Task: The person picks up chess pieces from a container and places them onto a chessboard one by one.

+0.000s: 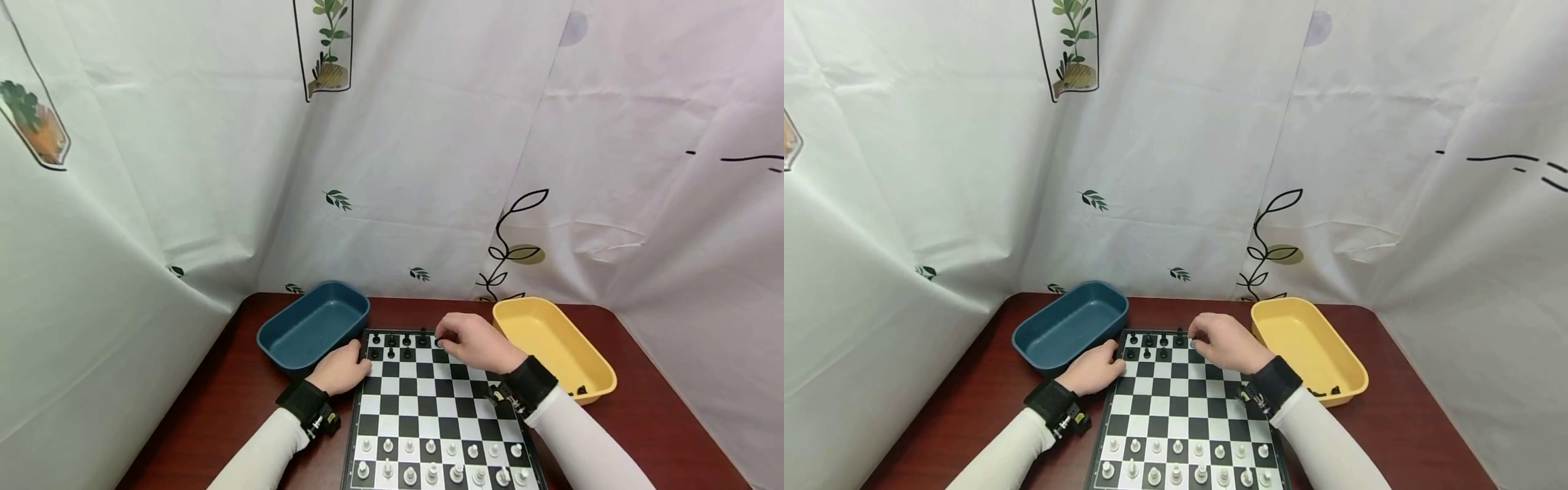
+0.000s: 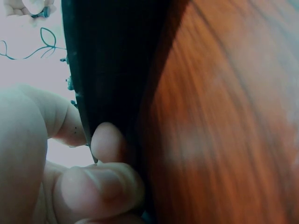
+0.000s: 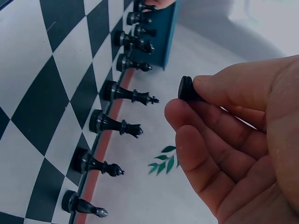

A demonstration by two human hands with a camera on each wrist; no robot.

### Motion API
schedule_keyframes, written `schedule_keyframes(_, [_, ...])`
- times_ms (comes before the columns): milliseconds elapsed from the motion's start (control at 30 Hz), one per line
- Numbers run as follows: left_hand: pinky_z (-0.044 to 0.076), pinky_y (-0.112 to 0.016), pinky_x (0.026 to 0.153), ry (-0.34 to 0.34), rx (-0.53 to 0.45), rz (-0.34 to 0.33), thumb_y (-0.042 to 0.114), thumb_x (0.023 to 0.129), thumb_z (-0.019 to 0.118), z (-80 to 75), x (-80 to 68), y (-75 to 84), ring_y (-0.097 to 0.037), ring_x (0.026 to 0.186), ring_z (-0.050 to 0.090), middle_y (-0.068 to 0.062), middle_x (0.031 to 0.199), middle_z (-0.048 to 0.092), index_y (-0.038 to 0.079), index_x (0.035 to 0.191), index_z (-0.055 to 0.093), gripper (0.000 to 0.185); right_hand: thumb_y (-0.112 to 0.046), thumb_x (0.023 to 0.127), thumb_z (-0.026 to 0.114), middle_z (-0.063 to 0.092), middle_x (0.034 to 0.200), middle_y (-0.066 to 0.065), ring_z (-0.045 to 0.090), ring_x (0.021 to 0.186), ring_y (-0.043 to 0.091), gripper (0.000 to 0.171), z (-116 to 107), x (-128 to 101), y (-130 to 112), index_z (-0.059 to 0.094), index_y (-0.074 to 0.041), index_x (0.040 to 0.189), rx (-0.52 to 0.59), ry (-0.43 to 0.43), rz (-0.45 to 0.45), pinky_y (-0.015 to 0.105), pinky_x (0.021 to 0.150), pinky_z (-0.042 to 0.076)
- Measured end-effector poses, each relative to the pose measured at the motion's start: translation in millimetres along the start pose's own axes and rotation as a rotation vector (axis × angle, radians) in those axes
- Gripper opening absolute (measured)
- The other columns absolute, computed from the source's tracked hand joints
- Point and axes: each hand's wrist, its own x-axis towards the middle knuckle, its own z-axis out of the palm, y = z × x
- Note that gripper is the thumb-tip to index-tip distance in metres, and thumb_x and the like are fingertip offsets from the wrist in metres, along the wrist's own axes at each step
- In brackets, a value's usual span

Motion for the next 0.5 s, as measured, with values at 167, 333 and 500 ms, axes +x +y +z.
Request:
schedule_keyframes(167, [0.056,-0.048,0.089,0.001,0.0,-0.003,0.026,0.103,0.062,-1.7,-2.5,3.6,-0.022,0.092,0.067,-0.015,0.115,0.072,-0.004,0.133,0.065,0.043,-0.003,0.098,0.082,0.072,0.1,-0.005,0.061,0.086,0.008,0.013,7.2,5.7,2.6,0.079,-0.011,0.108,-0.014,-0.039,-0.034,0.034,0.079,0.056])
schedule_keyframes(333, [0.057,-0.049,0.089,-0.001,0.002,-0.006,0.027,0.103,0.061,-2.1,-3.0,4.4,-0.023,0.093,0.068,-0.015,0.114,0.073,-0.003,0.132,0.065,0.042,0.002,0.097,0.08,0.074,0.1,-0.003,0.064,0.088,0.01,0.015,14.2,11.1,7.1,0.082,-0.012,0.104,-0.02,-0.073,-0.08,0.036,0.081,0.058])
schedule_keyframes(500, [0.056,-0.048,0.087,-0.002,0.006,-0.005,0.029,0.103,0.061,-0.6,-1.7,2.7,-0.022,0.092,0.067,-0.013,0.112,0.072,-0.002,0.131,0.065,0.041,0.0,0.097,0.081,0.074,0.099,-0.003,0.065,0.087,0.01,0.014,21.5,16.4,6.4,0.083,-0.012,0.103,-0.054,-0.119,-0.056,0.036,0.082,0.059])
